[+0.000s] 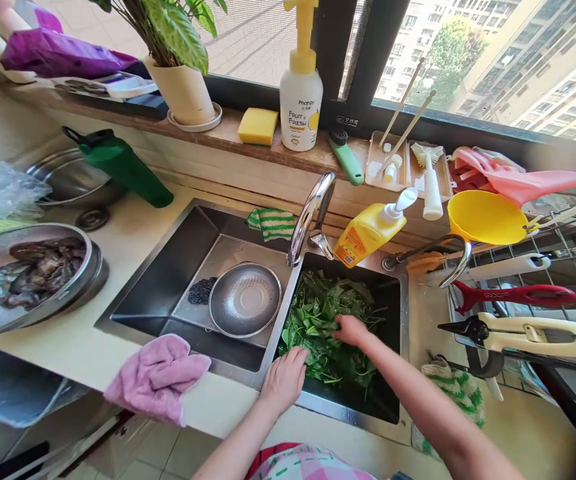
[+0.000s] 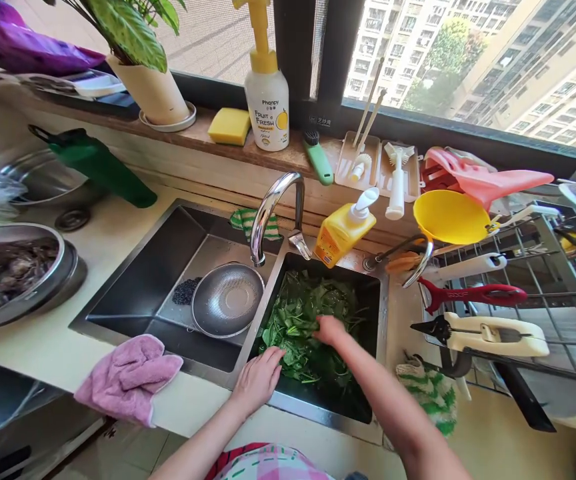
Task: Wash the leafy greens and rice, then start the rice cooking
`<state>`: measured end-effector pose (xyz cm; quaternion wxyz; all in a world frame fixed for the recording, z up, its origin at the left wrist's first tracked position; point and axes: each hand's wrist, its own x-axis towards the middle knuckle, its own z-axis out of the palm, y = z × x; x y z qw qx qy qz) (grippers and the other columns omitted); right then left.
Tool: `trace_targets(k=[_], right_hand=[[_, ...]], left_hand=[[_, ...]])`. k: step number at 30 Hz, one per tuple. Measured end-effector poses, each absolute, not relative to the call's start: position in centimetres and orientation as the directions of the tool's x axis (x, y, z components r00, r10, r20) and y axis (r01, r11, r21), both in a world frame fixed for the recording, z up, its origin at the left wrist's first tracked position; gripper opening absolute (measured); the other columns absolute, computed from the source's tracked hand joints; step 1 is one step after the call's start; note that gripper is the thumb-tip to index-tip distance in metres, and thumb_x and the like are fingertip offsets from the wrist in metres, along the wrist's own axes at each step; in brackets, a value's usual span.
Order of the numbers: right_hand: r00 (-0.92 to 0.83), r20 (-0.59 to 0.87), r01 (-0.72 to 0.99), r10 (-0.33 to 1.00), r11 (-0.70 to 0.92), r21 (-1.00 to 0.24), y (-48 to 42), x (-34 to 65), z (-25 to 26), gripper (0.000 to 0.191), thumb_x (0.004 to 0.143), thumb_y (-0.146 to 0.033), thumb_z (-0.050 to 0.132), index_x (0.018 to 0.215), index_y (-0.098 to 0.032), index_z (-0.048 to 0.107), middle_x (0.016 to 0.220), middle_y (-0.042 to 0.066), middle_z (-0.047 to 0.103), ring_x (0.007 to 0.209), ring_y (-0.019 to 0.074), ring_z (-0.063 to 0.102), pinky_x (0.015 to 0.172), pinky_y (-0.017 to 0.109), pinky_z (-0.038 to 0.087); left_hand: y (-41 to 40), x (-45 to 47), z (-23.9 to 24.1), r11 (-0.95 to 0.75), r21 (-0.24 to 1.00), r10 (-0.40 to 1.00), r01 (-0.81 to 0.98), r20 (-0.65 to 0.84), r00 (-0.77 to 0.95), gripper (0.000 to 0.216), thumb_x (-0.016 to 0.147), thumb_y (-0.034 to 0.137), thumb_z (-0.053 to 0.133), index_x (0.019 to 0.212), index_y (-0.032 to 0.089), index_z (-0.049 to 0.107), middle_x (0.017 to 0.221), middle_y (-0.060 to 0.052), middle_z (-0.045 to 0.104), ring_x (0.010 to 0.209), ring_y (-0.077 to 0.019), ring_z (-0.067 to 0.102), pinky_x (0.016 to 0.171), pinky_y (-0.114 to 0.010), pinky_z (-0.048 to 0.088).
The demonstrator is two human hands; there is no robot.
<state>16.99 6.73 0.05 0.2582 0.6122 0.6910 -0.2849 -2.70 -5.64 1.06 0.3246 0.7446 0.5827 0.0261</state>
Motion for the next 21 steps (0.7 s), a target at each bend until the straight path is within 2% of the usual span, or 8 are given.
trace_targets(k=[4, 6, 8, 11, 15, 17, 19, 21], right_hand=[[0.016, -0.588, 0.999, 0.809, 0.006, 0.034, 12.8, 20.1, 0.5, 0.070, 0.074, -0.035, 0.068, 0.136, -0.021, 0.040, 0.137, 0.020, 0.042, 0.117, 0.0344, 0.050, 0.085, 0.042, 0.045], [0.043, -0.556, 0.999, 0.830, -0.034, 0.027, 14.7, 19.3, -0.2, 0.089, 0.071, -0.040, 0.071, 0.145, -0.028, 0.023, 0.146, 0.019, 0.029, 0.127, 0.0371, 0.039, 0.089, 0.045, 0.043], [0.022, -0.595, 0.999, 0.803, -0.040, -0.017, 14.8, 17.3, -1.3, 0.096, 0.068, -0.050, 0.070, 0.147, -0.030, 0.017, 0.149, 0.019, 0.023, 0.131, 0.0390, 0.033, 0.092, 0.048, 0.041], [-0.123, -0.678, 0.991, 0.724, 0.049, -0.127, 12.6, 14.6, -3.1, 0.084, 0.069, -0.054, 0.068, 0.141, -0.028, 0.034, 0.143, 0.016, 0.036, 0.127, 0.0351, 0.040, 0.094, 0.044, 0.039], [-0.206, -0.686, 0.977, 0.698, 0.112, -0.179, 10.6, 15.8, -3.5, 0.052, 0.068, -0.027, 0.073, 0.117, -0.032, 0.058, 0.125, 0.004, 0.057, 0.115, 0.0232, 0.054, 0.093, 0.030, 0.040], [-0.117, -0.668, 0.992, 0.735, 0.060, -0.108, 11.1, 17.8, -3.0, 0.041, 0.077, -0.018, 0.060, 0.117, -0.024, 0.058, 0.124, 0.011, 0.057, 0.113, 0.0250, 0.055, 0.090, 0.033, 0.042], [-0.006, -0.639, 1.000, 0.769, -0.014, -0.027, 11.2, 18.8, -2.5, 0.041, 0.083, -0.011, 0.045, 0.123, -0.014, 0.053, 0.123, 0.021, 0.056, 0.110, 0.0288, 0.058, 0.085, 0.038, 0.045], [0.036, -0.628, 0.999, 0.777, -0.048, -0.003, 10.0, 18.1, -2.3, 0.043, 0.083, -0.008, 0.041, 0.125, -0.011, 0.051, 0.118, 0.023, 0.058, 0.103, 0.0286, 0.061, 0.079, 0.037, 0.047]], left_hand=[[-5.6, -2.7, 1.2, -0.105, 0.504, 0.883, 0.857, -0.348, 0.313, 0.040, 0.091, 0.022, 0.032, 0.126, 0.023, 0.051, 0.127, -0.008, 0.058, 0.097, -0.0232, 0.062, 0.085, -0.037, 0.049], [-5.6, -2.6, 1.2, -0.098, 0.500, 0.884, 0.861, -0.354, 0.306, 0.039, 0.091, 0.022, 0.033, 0.125, 0.025, 0.052, 0.126, -0.007, 0.059, 0.097, -0.0225, 0.062, 0.085, -0.036, 0.049], [-5.5, -2.6, 1.3, -0.087, 0.497, 0.882, 0.863, -0.364, 0.298, 0.039, 0.091, 0.022, 0.034, 0.124, 0.025, 0.053, 0.125, -0.007, 0.059, 0.097, -0.0221, 0.062, 0.085, -0.036, 0.049], [-5.5, -2.5, 1.3, -0.076, 0.499, 0.877, 0.863, -0.379, 0.295, 0.039, 0.091, 0.022, 0.034, 0.124, 0.025, 0.053, 0.125, -0.007, 0.060, 0.098, -0.0226, 0.062, 0.086, -0.036, 0.049], [-5.3, -2.5, 1.4, -0.089, 0.490, 0.866, 0.867, -0.391, 0.310, 0.040, 0.091, 0.022, 0.033, 0.125, 0.024, 0.053, 0.127, -0.008, 0.059, 0.099, -0.0237, 0.062, 0.086, -0.038, 0.049], [-5.2, -2.5, 1.5, -0.095, 0.488, 0.858, 0.868, -0.402, 0.320, 0.040, 0.091, 0.022, 0.032, 0.125, 0.024, 0.053, 0.127, -0.007, 0.059, 0.098, -0.0237, 0.063, 0.086, -0.038, 0.050], [-5.1, -2.4, 1.6, -0.095, 0.490, 0.851, 0.866, -0.412, 0.326, 0.040, 0.091, 0.022, 0.032, 0.125, 0.023, 0.052, 0.127, -0.008, 0.059, 0.099, -0.0240, 0.062, 0.087, -0.039, 0.050], [-5.1, -2.4, 1.7, -0.091, 0.492, 0.847, 0.866, -0.419, 0.327, 0.040, 0.091, 0.022, 0.032, 0.125, 0.023, 0.052, 0.127, -0.008, 0.058, 0.098, -0.0242, 0.062, 0.087, -0.040, 0.049]])
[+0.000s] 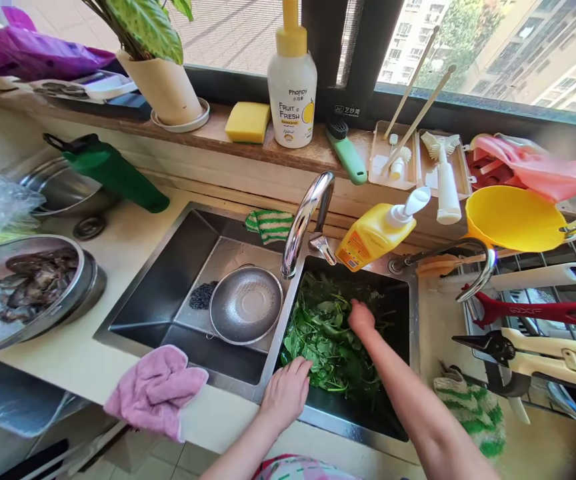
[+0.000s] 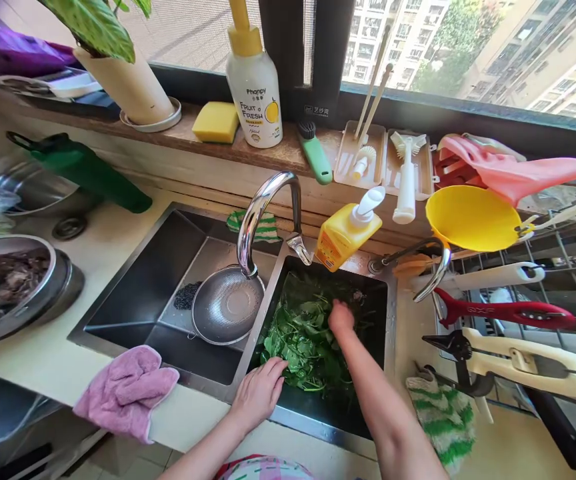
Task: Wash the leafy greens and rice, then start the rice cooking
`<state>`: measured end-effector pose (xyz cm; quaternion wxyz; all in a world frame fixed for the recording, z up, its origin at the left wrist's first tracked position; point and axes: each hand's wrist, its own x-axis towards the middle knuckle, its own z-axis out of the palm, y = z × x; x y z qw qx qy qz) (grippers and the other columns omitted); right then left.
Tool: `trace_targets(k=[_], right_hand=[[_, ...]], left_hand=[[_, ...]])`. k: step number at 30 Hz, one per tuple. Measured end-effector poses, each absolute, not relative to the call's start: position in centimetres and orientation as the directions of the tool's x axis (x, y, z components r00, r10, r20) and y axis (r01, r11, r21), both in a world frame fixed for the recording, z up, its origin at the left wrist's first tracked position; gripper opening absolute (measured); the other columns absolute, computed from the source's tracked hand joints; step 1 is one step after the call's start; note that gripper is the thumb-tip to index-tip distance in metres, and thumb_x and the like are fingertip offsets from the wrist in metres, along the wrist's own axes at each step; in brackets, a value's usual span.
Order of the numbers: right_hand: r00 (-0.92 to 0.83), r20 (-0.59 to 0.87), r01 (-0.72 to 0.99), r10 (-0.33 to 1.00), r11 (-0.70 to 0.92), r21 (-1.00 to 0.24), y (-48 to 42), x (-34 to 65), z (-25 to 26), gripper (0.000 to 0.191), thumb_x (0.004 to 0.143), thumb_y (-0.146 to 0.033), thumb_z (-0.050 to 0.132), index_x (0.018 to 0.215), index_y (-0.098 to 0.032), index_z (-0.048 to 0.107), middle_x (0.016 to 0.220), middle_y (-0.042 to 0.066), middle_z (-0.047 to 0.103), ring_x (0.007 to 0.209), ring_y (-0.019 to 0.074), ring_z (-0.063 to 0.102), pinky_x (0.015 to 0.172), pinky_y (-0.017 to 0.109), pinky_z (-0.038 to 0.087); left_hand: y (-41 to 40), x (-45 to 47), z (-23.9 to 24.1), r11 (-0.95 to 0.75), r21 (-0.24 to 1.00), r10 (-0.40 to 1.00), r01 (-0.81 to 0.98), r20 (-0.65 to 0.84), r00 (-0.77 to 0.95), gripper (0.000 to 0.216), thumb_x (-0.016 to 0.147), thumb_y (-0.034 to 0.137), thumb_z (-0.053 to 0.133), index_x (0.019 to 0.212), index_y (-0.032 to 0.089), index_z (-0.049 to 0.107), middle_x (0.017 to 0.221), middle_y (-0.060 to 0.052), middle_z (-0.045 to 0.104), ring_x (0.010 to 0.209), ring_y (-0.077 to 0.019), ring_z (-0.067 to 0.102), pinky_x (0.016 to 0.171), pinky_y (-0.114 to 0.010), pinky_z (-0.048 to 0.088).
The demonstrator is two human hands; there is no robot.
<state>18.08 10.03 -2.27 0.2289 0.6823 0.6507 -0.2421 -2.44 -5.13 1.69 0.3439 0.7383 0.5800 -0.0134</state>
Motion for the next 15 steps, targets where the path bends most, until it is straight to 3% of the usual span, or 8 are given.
trace_targets(k=[4, 7, 10, 12, 15], right_hand=[[-0.102, -0.665, 0.992, 0.740, 0.024, -0.126, 6.0, 15.3, -2.2, 0.029, 0.077, -0.015, 0.058, 0.104, -0.023, 0.062, 0.102, 0.007, 0.067, 0.095, 0.0200, 0.064, 0.078, 0.026, 0.046], [-0.088, -0.651, 0.992, 0.754, 0.009, -0.124, 5.7, 16.3, -1.7, 0.028, 0.080, -0.022, 0.058, 0.107, -0.021, 0.060, 0.107, 0.010, 0.064, 0.099, 0.0219, 0.062, 0.082, 0.028, 0.045], [0.073, -0.532, 0.992, 0.844, -0.115, -0.046, 6.5, 18.8, -1.0, 0.051, 0.085, -0.036, 0.052, 0.131, -0.016, 0.044, 0.128, 0.019, 0.051, 0.111, 0.0291, 0.055, 0.086, 0.036, 0.045], [0.107, -0.488, 0.990, 0.866, -0.140, -0.033, 5.3, 19.4, -0.9, 0.072, 0.081, -0.048, 0.057, 0.141, -0.020, 0.031, 0.141, 0.019, 0.037, 0.120, 0.0339, 0.047, 0.088, 0.039, 0.044], [-0.047, -0.604, 0.999, 0.796, 0.045, -0.020, 1.4, 18.7, -1.8, 0.094, 0.067, -0.042, 0.073, 0.145, -0.033, 0.021, 0.152, 0.012, 0.022, 0.130, 0.0400, 0.034, 0.094, 0.048, 0.040]], left_hand=[[-5.2, -2.5, 1.7, -0.077, 0.500, 0.845, 0.862, -0.427, 0.323, 0.039, 0.090, 0.022, 0.033, 0.124, 0.024, 0.052, 0.126, -0.008, 0.058, 0.098, -0.0228, 0.062, 0.087, -0.038, 0.049], [-4.6, -2.3, 1.6, -0.039, 0.473, 0.839, 0.880, -0.463, 0.286, 0.040, 0.086, 0.020, 0.041, 0.125, 0.024, 0.051, 0.132, -0.010, 0.053, 0.113, -0.0258, 0.056, 0.092, -0.040, 0.047], [-3.2, -1.3, 0.8, -0.007, 0.350, 0.806, 0.937, -0.553, 0.213, 0.052, 0.080, 0.019, 0.052, 0.132, 0.021, 0.046, 0.143, -0.014, 0.042, 0.132, -0.0330, 0.038, 0.095, -0.044, 0.045], [-1.8, -0.3, -0.3, -0.038, 0.241, 0.786, 0.970, -0.592, 0.178, 0.062, 0.078, 0.019, 0.056, 0.138, 0.021, 0.040, 0.149, -0.016, 0.034, 0.135, -0.0365, 0.032, 0.094, -0.048, 0.044], [0.0, 1.4, -2.6, -0.124, 0.124, 0.760, 0.984, -0.626, 0.175, 0.067, 0.082, 0.019, 0.053, 0.144, 0.024, 0.030, 0.153, -0.017, 0.025, 0.137, -0.0389, 0.027, 0.097, -0.054, 0.039]])
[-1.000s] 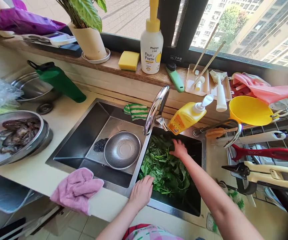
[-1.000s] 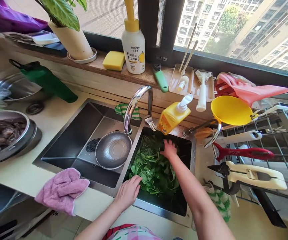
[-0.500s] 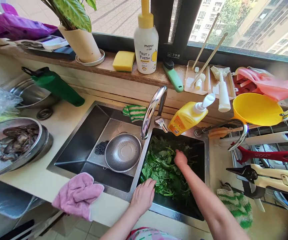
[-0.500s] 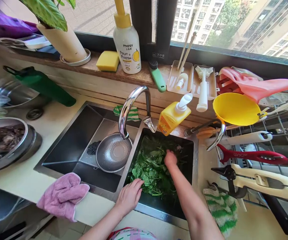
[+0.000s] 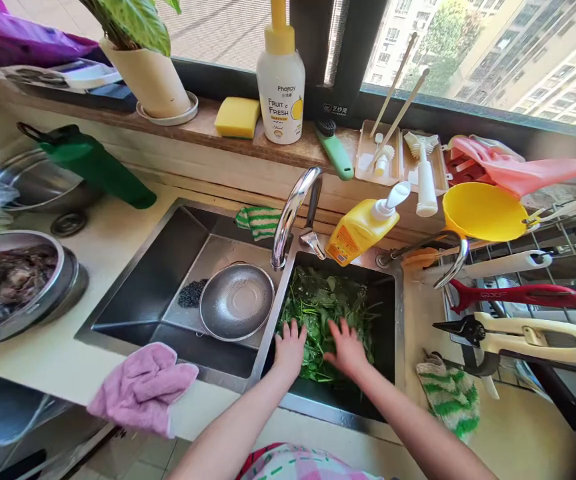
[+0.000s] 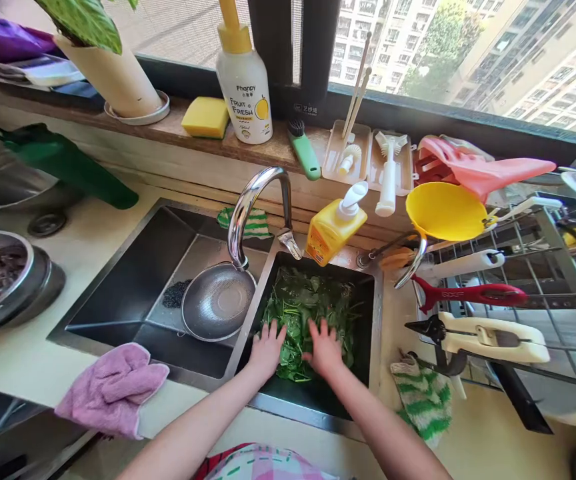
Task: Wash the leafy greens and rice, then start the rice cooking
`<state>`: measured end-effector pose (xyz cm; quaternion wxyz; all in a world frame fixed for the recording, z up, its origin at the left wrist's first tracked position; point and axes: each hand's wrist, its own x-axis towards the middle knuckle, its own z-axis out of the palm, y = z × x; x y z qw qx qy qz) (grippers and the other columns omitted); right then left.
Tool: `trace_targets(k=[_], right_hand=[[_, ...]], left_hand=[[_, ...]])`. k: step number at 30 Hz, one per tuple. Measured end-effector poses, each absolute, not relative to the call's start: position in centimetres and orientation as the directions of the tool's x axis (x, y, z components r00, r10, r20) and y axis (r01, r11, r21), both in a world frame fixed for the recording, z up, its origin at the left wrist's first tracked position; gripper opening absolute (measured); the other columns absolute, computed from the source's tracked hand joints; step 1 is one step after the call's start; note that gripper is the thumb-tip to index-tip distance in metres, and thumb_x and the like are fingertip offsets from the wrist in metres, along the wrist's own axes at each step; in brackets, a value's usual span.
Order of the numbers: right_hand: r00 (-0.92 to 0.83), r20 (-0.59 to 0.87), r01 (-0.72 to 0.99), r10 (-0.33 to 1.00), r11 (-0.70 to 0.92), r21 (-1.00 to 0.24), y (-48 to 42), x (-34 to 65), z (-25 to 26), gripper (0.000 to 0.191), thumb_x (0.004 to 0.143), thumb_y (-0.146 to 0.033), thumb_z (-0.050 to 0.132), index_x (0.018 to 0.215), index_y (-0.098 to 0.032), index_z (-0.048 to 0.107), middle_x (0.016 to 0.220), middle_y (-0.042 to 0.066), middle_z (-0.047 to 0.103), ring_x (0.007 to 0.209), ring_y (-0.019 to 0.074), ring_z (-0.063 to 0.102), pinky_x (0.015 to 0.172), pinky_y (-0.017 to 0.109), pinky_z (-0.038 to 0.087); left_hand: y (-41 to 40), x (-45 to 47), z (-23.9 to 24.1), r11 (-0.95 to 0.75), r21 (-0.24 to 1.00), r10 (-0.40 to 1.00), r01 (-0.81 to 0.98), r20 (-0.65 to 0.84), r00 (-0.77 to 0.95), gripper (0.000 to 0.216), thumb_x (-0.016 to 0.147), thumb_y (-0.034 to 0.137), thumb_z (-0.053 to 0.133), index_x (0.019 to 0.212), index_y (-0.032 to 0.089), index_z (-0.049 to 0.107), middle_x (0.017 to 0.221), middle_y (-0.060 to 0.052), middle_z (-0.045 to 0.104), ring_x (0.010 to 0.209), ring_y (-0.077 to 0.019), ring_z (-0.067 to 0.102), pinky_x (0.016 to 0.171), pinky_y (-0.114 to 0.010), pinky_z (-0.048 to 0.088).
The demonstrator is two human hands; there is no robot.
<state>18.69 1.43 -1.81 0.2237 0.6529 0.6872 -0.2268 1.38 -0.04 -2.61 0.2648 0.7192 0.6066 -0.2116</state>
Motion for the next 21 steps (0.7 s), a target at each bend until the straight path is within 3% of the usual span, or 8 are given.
trace_targets(k=[3, 6, 10, 13, 16, 21], right_hand=[[-0.146, -0.673, 0.976, 0.725, 0.216, 0.021, -0.3, 18.5, -3.2, 0.089, 0.068, -0.017, 0.070, 0.142, -0.040, 0.027, 0.154, 0.005, 0.020, 0.131, 0.0403, 0.031, 0.095, 0.053, 0.038], [-0.068, -0.626, 0.988, 0.777, 0.141, 0.068, 2.1, 19.4, -3.9, 0.076, 0.074, 0.000, 0.050, 0.138, -0.038, 0.035, 0.153, 0.004, 0.024, 0.126, 0.0335, 0.041, 0.083, 0.040, 0.048], [0.203, -0.509, 0.978, 0.837, -0.144, 0.152, 4.5, 19.2, -4.1, 0.064, 0.079, -0.002, 0.041, 0.138, -0.027, 0.037, 0.147, 0.014, 0.032, 0.109, 0.0270, 0.055, 0.073, 0.031, 0.050], [0.111, -0.543, 0.993, 0.832, -0.069, 0.098, 3.3, 18.1, -4.1, 0.057, 0.082, -0.002, 0.037, 0.132, -0.027, 0.043, 0.134, 0.015, 0.045, 0.096, 0.0213, 0.061, 0.072, 0.030, 0.049], [-0.027, -0.593, 0.999, 0.805, 0.047, 0.018, 2.8, 18.4, -4.0, 0.059, 0.079, 0.000, 0.040, 0.125, -0.035, 0.048, 0.127, 0.007, 0.051, 0.096, 0.0188, 0.061, 0.072, 0.027, 0.048], [0.172, -0.542, 0.984, 0.822, -0.117, 0.136, 3.4, 18.2, -3.4, 0.052, 0.082, -0.001, 0.036, 0.130, -0.020, 0.042, 0.125, 0.019, 0.047, 0.094, 0.0236, 0.062, 0.066, 0.030, 0.049]], left_hand=[[0.7, 2.8, -4.6, -0.154, 0.099, 0.707, 0.983, -0.684, 0.180, 0.067, 0.083, 0.022, 0.052, 0.145, 0.024, 0.028, 0.152, -0.018, 0.027, 0.136, -0.0431, 0.025, 0.095, -0.061, 0.036], [0.3, 3.5, -5.4, -0.179, 0.110, 0.668, 0.978, -0.716, 0.203, 0.068, 0.079, 0.022, 0.056, 0.143, 0.022, 0.033, 0.149, -0.020, 0.033, 0.133, -0.0463, 0.029, 0.090, -0.059, 0.041], [0.0, 3.0, -5.3, -0.297, 0.187, 0.614, 0.936, -0.714, 0.337, 0.064, 0.071, 0.018, 0.062, 0.133, 0.029, 0.048, 0.143, -0.014, 0.044, 0.130, -0.0394, 0.037, 0.091, -0.053, 0.041], [0.2, 2.4, -5.6, -0.339, 0.174, 0.633, 0.925, -0.685, 0.361, 0.048, 0.080, 0.013, 0.049, 0.124, 0.031, 0.057, 0.139, -0.011, 0.048, 0.129, -0.0339, 0.038, 0.094, -0.056, 0.036], [0.3, 2.5, -6.2, -0.331, 0.129, 0.659, 0.935, -0.677, 0.327, 0.044, 0.084, 0.010, 0.041, 0.116, 0.029, 0.064, 0.132, -0.014, 0.054, 0.127, -0.0369, 0.038, 0.094, -0.062, 0.030], [0.9, 2.7, -6.6, -0.354, 0.141, 0.671, 0.924, -0.650, 0.357, 0.045, 0.084, 0.008, 0.042, 0.117, 0.028, 0.065, 0.131, -0.014, 0.055, 0.126, -0.0351, 0.040, 0.097, -0.059, 0.028]])
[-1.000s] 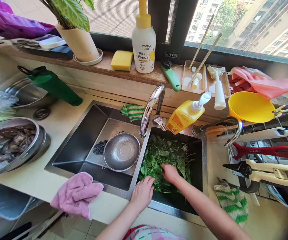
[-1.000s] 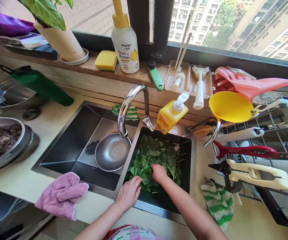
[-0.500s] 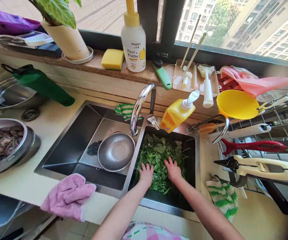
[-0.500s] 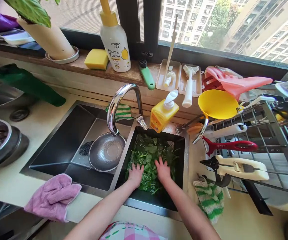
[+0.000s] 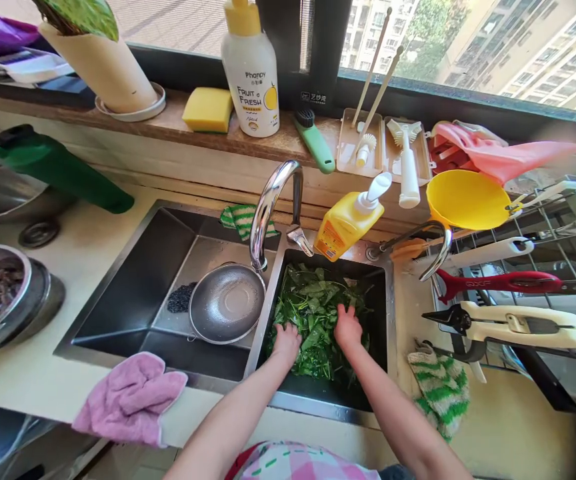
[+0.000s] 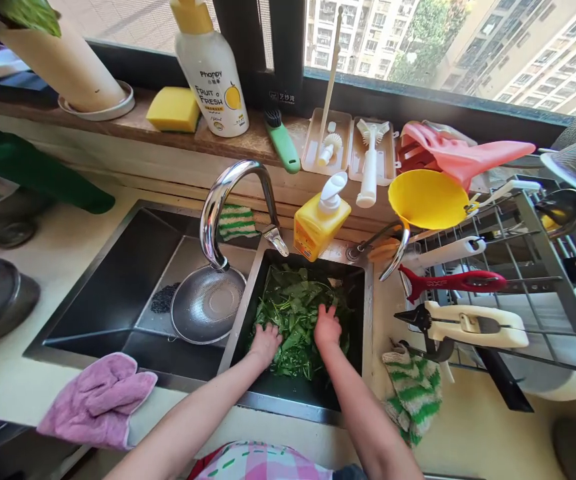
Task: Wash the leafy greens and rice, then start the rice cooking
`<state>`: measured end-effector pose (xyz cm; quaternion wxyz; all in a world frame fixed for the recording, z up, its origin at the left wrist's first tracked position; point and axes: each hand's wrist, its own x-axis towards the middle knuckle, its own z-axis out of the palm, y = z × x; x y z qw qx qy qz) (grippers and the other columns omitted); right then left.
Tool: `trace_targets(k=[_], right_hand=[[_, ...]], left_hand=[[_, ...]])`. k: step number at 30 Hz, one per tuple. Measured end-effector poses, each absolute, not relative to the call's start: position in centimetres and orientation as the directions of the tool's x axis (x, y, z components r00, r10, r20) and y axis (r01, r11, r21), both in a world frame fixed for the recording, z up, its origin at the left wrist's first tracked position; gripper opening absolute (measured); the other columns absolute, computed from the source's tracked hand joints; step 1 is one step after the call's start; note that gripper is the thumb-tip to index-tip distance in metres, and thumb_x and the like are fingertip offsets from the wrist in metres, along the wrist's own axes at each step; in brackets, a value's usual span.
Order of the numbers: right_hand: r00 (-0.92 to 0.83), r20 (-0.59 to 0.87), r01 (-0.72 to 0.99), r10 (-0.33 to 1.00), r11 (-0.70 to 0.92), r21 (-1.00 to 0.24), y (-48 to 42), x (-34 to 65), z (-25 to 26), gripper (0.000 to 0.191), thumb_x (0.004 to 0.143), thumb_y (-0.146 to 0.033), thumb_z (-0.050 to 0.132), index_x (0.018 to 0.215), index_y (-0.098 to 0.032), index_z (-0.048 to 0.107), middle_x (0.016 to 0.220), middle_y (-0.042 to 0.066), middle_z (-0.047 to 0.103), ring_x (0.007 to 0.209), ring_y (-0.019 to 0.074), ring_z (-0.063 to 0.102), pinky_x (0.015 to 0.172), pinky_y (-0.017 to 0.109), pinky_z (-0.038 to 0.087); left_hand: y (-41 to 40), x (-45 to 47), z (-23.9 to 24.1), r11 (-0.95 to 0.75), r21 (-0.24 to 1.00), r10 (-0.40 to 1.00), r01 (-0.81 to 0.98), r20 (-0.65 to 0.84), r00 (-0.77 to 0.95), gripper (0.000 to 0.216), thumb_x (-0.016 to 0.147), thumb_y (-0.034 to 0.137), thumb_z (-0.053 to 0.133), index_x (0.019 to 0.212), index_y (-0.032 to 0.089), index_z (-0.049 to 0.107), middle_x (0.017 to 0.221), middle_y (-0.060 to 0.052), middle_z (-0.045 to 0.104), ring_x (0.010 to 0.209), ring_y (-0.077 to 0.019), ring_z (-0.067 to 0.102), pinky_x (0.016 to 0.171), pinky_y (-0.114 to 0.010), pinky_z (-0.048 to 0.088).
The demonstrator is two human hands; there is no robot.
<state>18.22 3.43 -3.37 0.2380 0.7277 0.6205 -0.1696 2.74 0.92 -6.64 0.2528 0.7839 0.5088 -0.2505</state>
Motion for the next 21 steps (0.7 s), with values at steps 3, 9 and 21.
trace_targets(k=[3, 9, 21], right_hand=[[0.098, -0.579, 0.995, 0.809, -0.076, 0.062, 2.8, 17.1, -2.9, 0.046, 0.080, -0.002, 0.042, 0.119, -0.026, 0.051, 0.113, 0.010, 0.056, 0.090, 0.0187, 0.063, 0.068, 0.025, 0.048], [0.171, -0.567, 0.985, 0.806, -0.156, 0.075, 4.8, 19.8, -1.7, 0.048, 0.080, -0.004, 0.041, 0.125, -0.019, 0.045, 0.117, 0.017, 0.054, 0.089, 0.0221, 0.065, 0.068, 0.029, 0.047], [0.150, -0.482, 0.979, 0.863, -0.199, -0.052, 7.0, 21.0, -0.4, 0.054, 0.085, -0.025, 0.052, 0.135, -0.021, 0.033, 0.127, 0.017, 0.048, 0.098, 0.0238, 0.062, 0.076, 0.032, 0.047]], left_hand=[[1.2, 2.9, -6.3, -0.353, 0.121, 0.684, 0.928, -0.643, 0.344, 0.045, 0.084, 0.004, 0.036, 0.115, 0.018, 0.066, 0.123, -0.020, 0.059, 0.121, -0.0360, 0.044, 0.091, -0.055, 0.033], [1.7, 2.1, -4.8, -0.360, 0.148, 0.661, 0.921, -0.656, 0.364, 0.039, 0.084, 0.004, 0.037, 0.105, 0.014, 0.068, 0.109, -0.021, 0.064, 0.103, -0.0314, 0.056, 0.082, -0.045, 0.040], [-0.1, 0.4, -0.1, -0.350, 0.298, 0.559, 0.888, -0.694, 0.453, 0.041, 0.079, 0.019, 0.054, 0.120, 0.019, 0.056, 0.113, -0.016, 0.063, 0.102, -0.0306, 0.061, 0.084, -0.043, 0.048]])
